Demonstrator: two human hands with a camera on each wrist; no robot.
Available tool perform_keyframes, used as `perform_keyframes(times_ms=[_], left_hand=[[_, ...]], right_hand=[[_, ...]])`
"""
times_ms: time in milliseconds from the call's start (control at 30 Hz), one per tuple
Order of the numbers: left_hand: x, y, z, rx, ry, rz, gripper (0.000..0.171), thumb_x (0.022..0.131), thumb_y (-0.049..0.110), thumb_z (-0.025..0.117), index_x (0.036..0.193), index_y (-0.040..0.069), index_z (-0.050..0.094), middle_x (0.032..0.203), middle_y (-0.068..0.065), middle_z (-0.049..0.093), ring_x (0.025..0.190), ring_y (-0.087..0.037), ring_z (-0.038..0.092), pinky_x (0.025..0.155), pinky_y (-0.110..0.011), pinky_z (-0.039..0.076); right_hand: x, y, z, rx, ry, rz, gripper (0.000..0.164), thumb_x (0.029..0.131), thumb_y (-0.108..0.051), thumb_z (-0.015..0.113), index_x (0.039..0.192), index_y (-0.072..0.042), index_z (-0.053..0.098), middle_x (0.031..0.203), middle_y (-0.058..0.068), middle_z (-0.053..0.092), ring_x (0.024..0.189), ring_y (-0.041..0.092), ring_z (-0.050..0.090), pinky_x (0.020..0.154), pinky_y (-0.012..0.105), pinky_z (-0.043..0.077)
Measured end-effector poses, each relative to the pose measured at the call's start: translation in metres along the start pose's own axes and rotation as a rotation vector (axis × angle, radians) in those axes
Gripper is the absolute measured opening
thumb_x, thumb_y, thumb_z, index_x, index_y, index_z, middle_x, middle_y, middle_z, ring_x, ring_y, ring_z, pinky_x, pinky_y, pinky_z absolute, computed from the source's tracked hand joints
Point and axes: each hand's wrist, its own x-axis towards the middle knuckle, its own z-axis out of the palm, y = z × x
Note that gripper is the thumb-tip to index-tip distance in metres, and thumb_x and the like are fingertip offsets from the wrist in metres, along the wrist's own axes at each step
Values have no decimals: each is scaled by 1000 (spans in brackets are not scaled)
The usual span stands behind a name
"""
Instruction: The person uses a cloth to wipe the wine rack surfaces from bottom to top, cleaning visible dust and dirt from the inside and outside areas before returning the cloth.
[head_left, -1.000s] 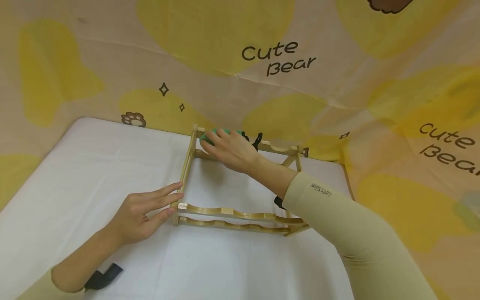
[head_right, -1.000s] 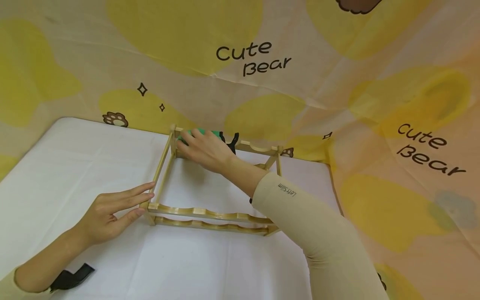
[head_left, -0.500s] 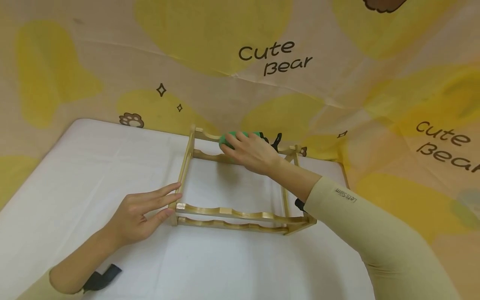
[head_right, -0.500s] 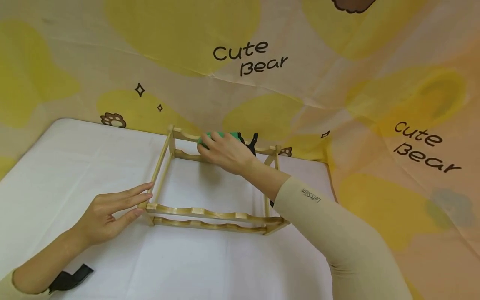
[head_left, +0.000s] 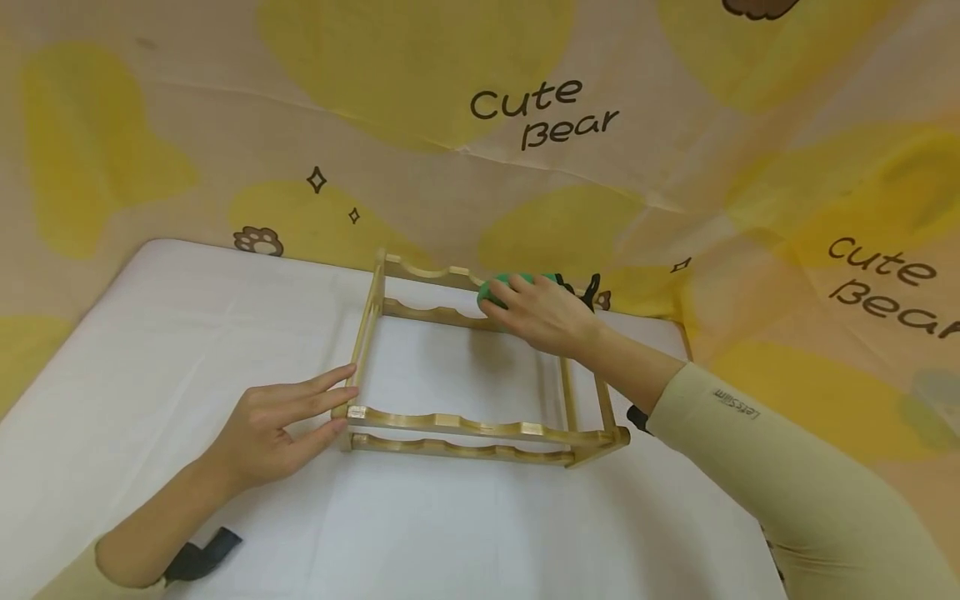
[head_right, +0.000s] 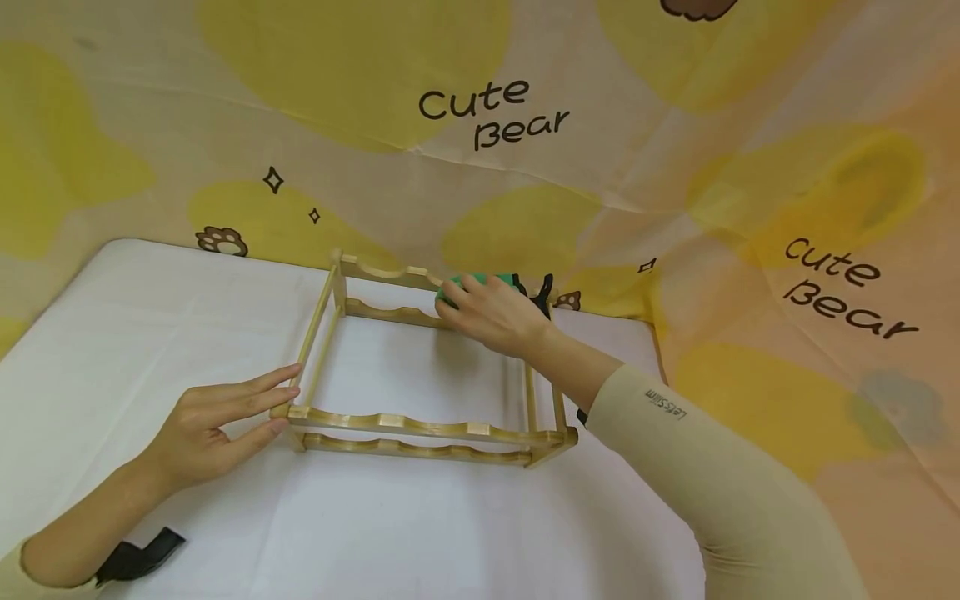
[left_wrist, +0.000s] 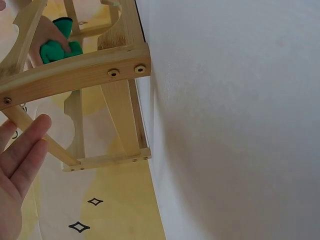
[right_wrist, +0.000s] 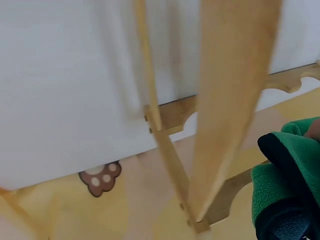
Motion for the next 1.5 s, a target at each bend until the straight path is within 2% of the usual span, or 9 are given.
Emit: perform_keyframes(times_ms=[300,433,567,767,900,1033,1267,1500], left_hand=[[3,3,2,13,49,14,40,100,43,72,101,4,84,112,-18,76,78,-21,78,68,-14,58],[3,4,4,69,65,10,43,100,45,70,96,5,84,107,-19,77,70,-25,77,69,-18,60],[4,5,4,135,57,24,45,102,46,67,96,5,85,102,-17,78,72,-28,77,75,-27,63],[8,4,2,161,32,31,44,105,43,64,99,4,84,102,-16,79,78,-28,79,77,-33,64],[9,4,0,157,17,20,44,106,43,63,98,5,84,104,-16,79,80,-29,79,82,-31,63],[10,3,-2,134,1,15,44,106,41,62,99,4,83,105,-17,78,81,-31,79,89,-25,59],[15,-2,-8,103,-35,25,43,106,40,62,99,3,83,103,-17,79,82,-32,79,96,-22,55],[17,-8,-11,61,-42,15,40,104,37,61,98,4,83,100,-17,79,82,-34,78,100,-17,50]], right_hand=[[-23,7,7,61,1,0,28,102,-8,68,127,-10,55,118,10,57,84,25,56,59,29,50],[-29,8,6,59,-5,6,33,100,-8,72,128,-10,55,118,11,57,86,26,57,60,30,51],[-36,9,4,56,-13,13,39,97,-7,76,128,-10,55,120,12,57,88,27,58,61,31,53],[-43,11,3,67,-1,22,37,97,-10,77,128,-9,56,117,12,58,89,27,57,63,31,54],[-47,13,0,67,14,37,41,96,-14,79,129,-9,55,119,13,57,89,28,58,63,31,55],[-54,14,-7,88,33,57,51,91,-19,85,131,-10,55,124,15,57,93,30,59,63,34,57],[-73,15,-20,136,132,105,53,89,-14,85,133,-8,57,125,19,59,93,35,61,67,40,60],[-98,13,-27,134,218,175,68,76,-12,93,134,-8,59,126,22,61,96,40,65,69,45,61]])
